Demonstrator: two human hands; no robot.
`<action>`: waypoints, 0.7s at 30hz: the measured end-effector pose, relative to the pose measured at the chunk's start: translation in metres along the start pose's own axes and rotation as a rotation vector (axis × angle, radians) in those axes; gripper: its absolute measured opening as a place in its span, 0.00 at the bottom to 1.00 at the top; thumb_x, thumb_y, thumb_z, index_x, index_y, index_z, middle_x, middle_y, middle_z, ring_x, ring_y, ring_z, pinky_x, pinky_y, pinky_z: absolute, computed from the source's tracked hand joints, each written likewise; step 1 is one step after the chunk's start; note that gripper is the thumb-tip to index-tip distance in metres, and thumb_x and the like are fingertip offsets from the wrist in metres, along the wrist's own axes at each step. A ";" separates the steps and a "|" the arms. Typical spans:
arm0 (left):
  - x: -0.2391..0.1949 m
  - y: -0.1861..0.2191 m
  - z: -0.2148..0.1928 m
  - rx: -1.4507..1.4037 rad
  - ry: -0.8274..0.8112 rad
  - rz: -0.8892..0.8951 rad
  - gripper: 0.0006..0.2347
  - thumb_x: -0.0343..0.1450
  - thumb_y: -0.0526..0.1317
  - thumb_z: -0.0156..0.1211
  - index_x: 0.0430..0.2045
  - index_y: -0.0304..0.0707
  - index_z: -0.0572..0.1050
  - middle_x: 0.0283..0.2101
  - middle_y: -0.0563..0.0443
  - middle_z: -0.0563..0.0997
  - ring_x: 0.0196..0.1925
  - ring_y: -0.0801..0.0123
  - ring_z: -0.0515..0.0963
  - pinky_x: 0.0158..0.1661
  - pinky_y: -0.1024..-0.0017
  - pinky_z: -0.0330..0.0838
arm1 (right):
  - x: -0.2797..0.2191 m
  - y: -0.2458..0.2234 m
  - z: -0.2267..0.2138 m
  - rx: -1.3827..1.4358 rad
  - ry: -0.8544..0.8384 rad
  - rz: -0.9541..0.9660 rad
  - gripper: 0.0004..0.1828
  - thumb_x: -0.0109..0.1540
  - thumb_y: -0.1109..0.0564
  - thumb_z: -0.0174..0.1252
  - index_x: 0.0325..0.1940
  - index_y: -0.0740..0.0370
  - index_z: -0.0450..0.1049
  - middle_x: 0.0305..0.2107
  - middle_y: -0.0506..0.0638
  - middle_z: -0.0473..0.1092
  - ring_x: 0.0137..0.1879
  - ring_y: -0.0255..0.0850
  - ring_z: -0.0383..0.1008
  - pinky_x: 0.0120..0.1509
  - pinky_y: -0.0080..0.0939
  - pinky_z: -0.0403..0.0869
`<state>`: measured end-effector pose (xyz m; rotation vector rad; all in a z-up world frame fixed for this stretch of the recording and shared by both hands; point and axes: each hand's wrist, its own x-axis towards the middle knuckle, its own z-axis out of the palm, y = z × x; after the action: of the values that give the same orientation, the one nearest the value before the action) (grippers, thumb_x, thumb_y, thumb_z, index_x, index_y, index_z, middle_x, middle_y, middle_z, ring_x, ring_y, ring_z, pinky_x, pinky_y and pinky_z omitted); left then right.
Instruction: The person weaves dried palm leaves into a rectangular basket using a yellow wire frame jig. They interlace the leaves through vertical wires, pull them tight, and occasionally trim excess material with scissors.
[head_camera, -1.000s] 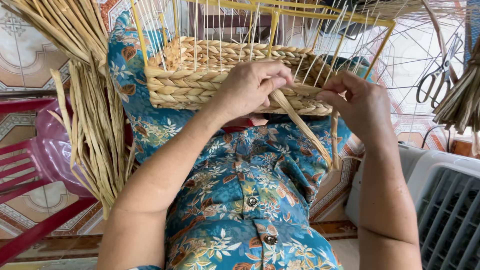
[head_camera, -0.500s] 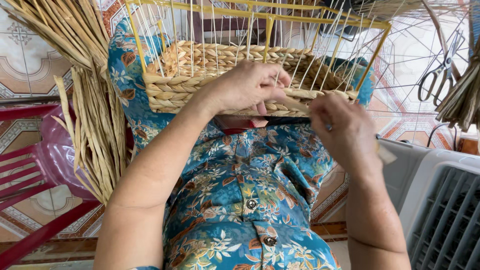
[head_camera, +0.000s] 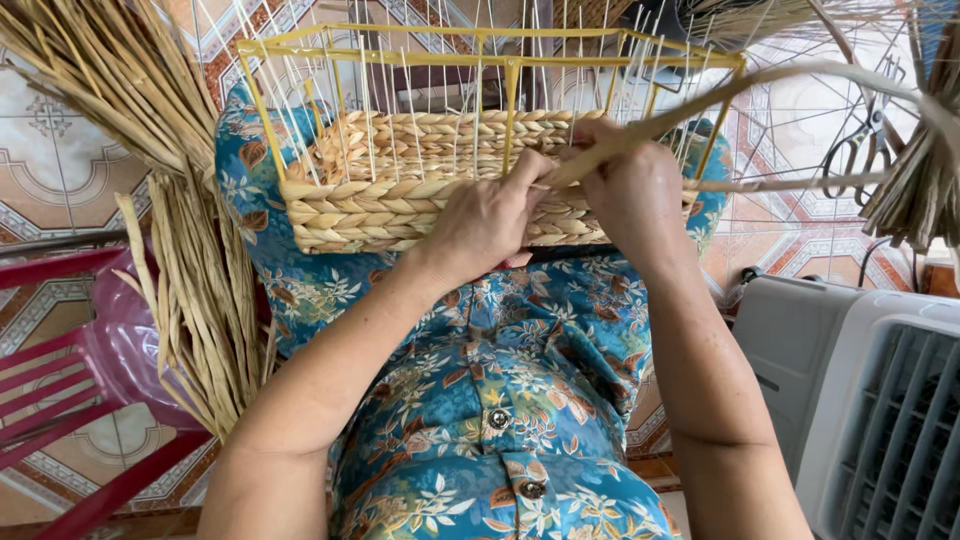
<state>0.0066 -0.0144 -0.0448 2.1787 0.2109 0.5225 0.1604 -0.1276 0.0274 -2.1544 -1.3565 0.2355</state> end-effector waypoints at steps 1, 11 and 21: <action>0.000 0.002 -0.006 -0.029 -0.011 0.020 0.05 0.81 0.35 0.47 0.47 0.37 0.61 0.18 0.51 0.75 0.13 0.72 0.76 0.09 0.76 0.68 | -0.004 0.005 0.001 0.068 0.013 0.003 0.07 0.65 0.66 0.62 0.47 0.64 0.78 0.33 0.54 0.78 0.34 0.40 0.79 0.36 0.39 0.75; 0.034 0.015 -0.003 0.052 -0.211 -0.205 0.01 0.77 0.32 0.52 0.38 0.40 0.71 0.23 0.50 0.80 0.18 0.73 0.78 0.17 0.78 0.72 | -0.046 -0.014 -0.011 0.346 0.053 -0.136 0.03 0.72 0.64 0.58 0.50 0.62 0.75 0.43 0.48 0.77 0.44 0.37 0.80 0.47 0.34 0.78; 0.027 0.015 -0.006 -0.244 -0.012 -0.192 0.05 0.76 0.40 0.58 0.39 0.45 0.81 0.35 0.57 0.86 0.24 0.79 0.84 0.22 0.83 0.78 | -0.031 0.041 -0.066 -0.100 -0.269 0.152 0.12 0.62 0.48 0.68 0.45 0.57 0.81 0.33 0.47 0.79 0.36 0.36 0.80 0.38 0.38 0.76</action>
<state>0.0274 -0.0108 -0.0217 1.9009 0.3287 0.4045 0.2064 -0.1928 0.0540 -2.3792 -1.3731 0.5441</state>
